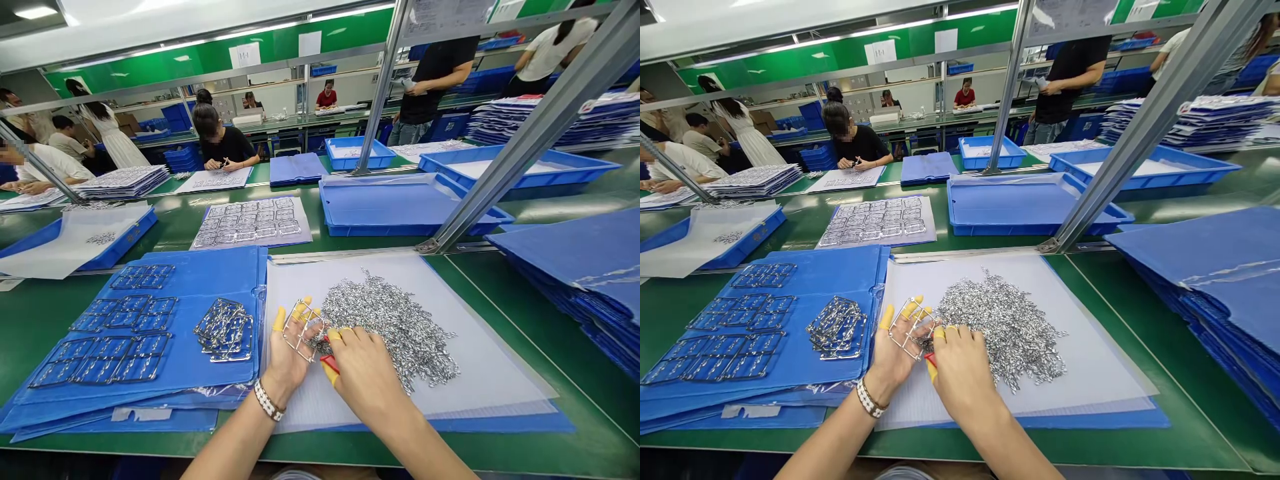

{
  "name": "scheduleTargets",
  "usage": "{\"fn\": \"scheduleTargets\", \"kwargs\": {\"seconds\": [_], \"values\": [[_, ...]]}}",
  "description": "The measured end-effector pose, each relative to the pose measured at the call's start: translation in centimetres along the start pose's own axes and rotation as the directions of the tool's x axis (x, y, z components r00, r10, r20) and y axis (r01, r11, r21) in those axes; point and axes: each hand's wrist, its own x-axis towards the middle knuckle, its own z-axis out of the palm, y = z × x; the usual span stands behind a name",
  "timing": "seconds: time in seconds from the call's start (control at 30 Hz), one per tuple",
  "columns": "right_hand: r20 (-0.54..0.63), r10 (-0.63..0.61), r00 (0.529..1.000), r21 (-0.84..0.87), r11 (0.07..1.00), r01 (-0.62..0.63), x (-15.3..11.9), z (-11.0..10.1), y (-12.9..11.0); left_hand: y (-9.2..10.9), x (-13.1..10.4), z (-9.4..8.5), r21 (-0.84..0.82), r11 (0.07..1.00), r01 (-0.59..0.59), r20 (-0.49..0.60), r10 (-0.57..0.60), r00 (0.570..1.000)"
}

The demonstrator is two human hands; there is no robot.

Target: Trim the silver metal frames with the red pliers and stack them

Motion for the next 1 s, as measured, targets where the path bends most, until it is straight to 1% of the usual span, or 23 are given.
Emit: {"fn": "scheduleTargets", "kwargs": {"seconds": [0.2, 0.33, 0.43, 0.53, 0.6, 0.67, 0.73, 0.8, 0.83, 0.87, 0.9, 0.93, 0.97, 1.0], "values": [[0.006, -0.004, 1.0, 0.013, 1.0, 0.004, 0.2, 0.0, 0.0, -0.4, -0.2, 0.4, 0.041, 0.998, -0.058, -0.028, 0.059, 0.998], [0.038, -0.005, 0.999, 0.017, 1.0, 0.004, 0.2, -0.1, 0.1, -0.8, -0.1, 0.3, 0.034, 0.997, -0.07, -0.039, 0.072, 0.997], [0.043, -0.011, 0.999, 0.015, 1.0, 0.01, 0.3, 0.1, 0.0, -1.1, 0.0, 0.2, 0.035, 0.993, -0.113, -0.067, 0.116, 0.991], [0.064, -0.016, 0.998, 0.034, 0.999, 0.014, 0.4, 0.3, -0.2, -1.0, 0.1, 0.1, 0.039, 0.987, -0.158, -0.094, 0.161, 0.983], [0.071, -0.015, 0.997, 0.042, 0.999, 0.012, 0.5, 0.4, -0.1, -0.8, 0.2, 0.1, 0.031, 0.986, -0.167, -0.094, 0.169, 0.981], [0.046, -0.003, 0.999, 0.029, 1.0, 0.001, 0.5, 0.5, 0.2, -0.7, 0.4, 0.1, 0.02, 0.987, -0.159, -0.081, 0.16, 0.984], [-0.01, 0.011, 1.0, 0.009, 1.0, -0.011, 0.2, 0.6, 0.8, -0.8, 0.7, 0.1, 0.031, 0.988, -0.149, -0.067, 0.15, 0.986], [-0.089, 0.016, 0.996, -0.002, 1.0, -0.016, -0.3, 1.0, 1.9, -1.0, 0.8, 0.3, 0.12, 0.983, -0.142, -0.05, 0.149, 0.988], [-0.14, 0.01, 0.99, -0.002, 1.0, -0.011, -0.5, 1.4, 2.6, -1.0, 0.6, 0.6, 0.213, 0.963, -0.163, -0.017, 0.17, 0.985], [-0.195, -0.005, 0.981, 0.008, 1.0, 0.006, -0.8, 1.8, 3.3, -0.7, 0.4, 0.8, 0.338, 0.918, -0.207, 0.045, 0.204, 0.978], [-0.253, -0.018, 0.967, 0.025, 0.999, 0.025, -0.9, 2.4, 4.1, -0.3, -0.1, 1.2, 0.482, 0.832, -0.274, 0.138, 0.237, 0.962], [-0.317, -0.044, 0.947, 0.051, 0.997, 0.063, -1.1, 3.0, 4.9, 0.5, -0.7, 1.5, 0.618, 0.699, -0.36, 0.251, 0.259, 0.933], [-0.386, -0.056, 0.921, 0.078, 0.993, 0.093, -1.2, 3.8, 5.6, 1.5, -1.6, 1.8, 0.721, 0.521, -0.457, 0.367, 0.272, 0.89], [-0.432, -0.102, 0.896, 0.095, 0.983, 0.157, -1.3, 4.6, 6.4, 2.8, -2.5, 2.0, 0.781, 0.316, -0.539, 0.469, 0.274, 0.839]]}}
